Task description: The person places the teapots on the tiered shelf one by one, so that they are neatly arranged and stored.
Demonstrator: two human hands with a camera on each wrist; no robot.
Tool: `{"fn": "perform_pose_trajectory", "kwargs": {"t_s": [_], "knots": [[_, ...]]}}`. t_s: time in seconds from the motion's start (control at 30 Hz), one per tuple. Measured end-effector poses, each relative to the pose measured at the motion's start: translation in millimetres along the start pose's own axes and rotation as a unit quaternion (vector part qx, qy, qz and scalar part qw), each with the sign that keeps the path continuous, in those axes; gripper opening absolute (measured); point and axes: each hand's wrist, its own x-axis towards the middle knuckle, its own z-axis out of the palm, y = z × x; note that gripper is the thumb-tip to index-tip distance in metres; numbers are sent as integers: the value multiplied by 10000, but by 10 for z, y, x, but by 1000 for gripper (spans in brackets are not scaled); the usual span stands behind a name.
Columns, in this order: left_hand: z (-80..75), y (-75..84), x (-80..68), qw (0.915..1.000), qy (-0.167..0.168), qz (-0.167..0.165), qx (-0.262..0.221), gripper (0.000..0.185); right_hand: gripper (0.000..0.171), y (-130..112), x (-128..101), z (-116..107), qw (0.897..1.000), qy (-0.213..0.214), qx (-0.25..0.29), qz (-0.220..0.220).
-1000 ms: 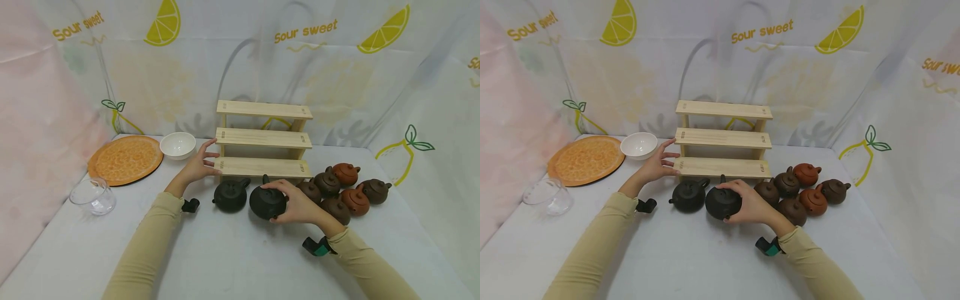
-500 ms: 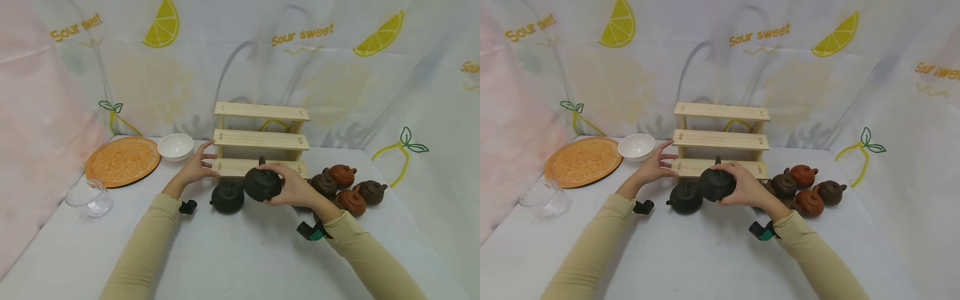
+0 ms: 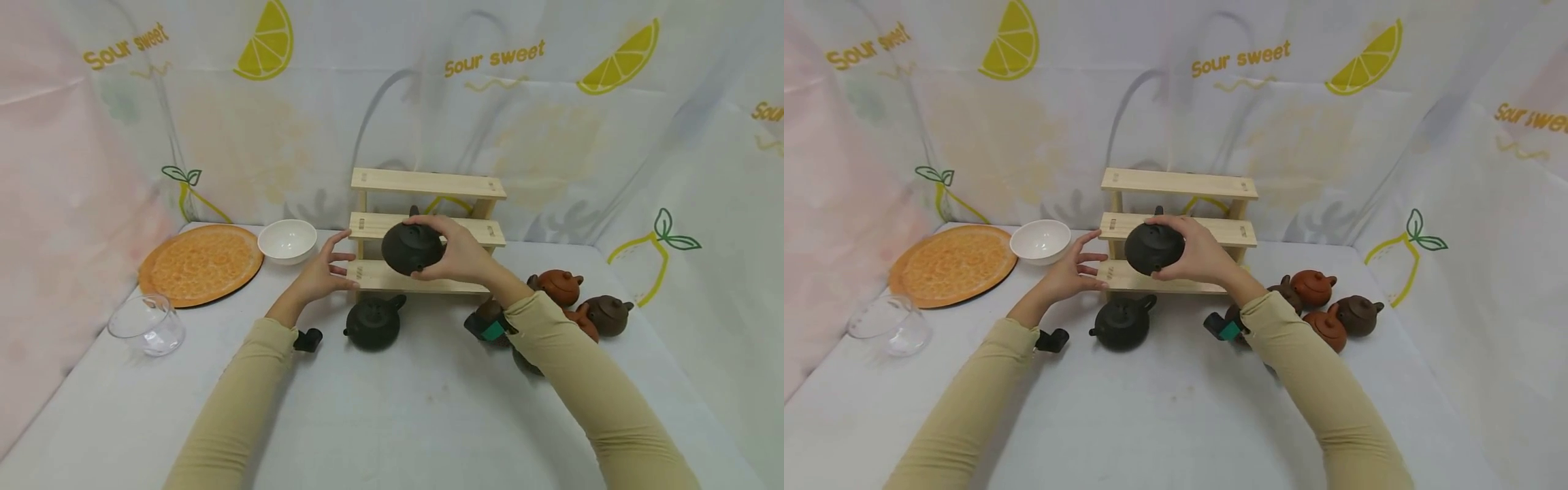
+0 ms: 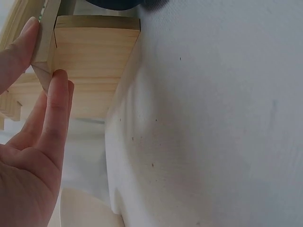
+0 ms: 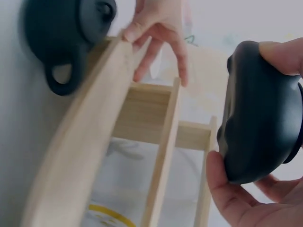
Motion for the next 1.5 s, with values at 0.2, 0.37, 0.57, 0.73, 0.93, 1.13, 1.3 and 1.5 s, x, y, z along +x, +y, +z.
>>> {"fn": "perform_pose_trajectory", "kwargs": {"t_s": [0.2, 0.37, 0.57, 0.73, 0.93, 1.13, 1.3, 1.5], "knots": [[-10, -6, -2, 9999, -18, -86, 97, 105, 77, 8, 313, -69, 10000, -5, 12, 91], [-4, -4, -1, 10000, -9, -25, 89, 105, 79, 38, 524, -116, 9997, 8, 72, 234], [-8, -6, -2, 9999, 36, -32, 88, 104, 78, 86, 720, -113, 9985, 60, 110, 533], [-13, -6, -7, 9999, -9, -97, 100, 104, 76, 128, 900, -129, 9990, 149, -39, 431], [-5, -9, 5, 10000, -28, -76, 18, 104, 77, 184, 1118, -164, 9982, 138, -152, 569], [6, -4, 4, 10000, -30, -82, -40, 102, 78, 235, 1247, -194, 9954, 48, -60, 959], [16, 0, -9, 9999, -29, -130, -5, 104, 81, 257, 1291, -181, 9946, 12, -68, 1039], [0, -10, -8, 9999, -23, -145, -1, 103, 80, 271, 1316, -164, 9947, 36, -81, 1027]]}}
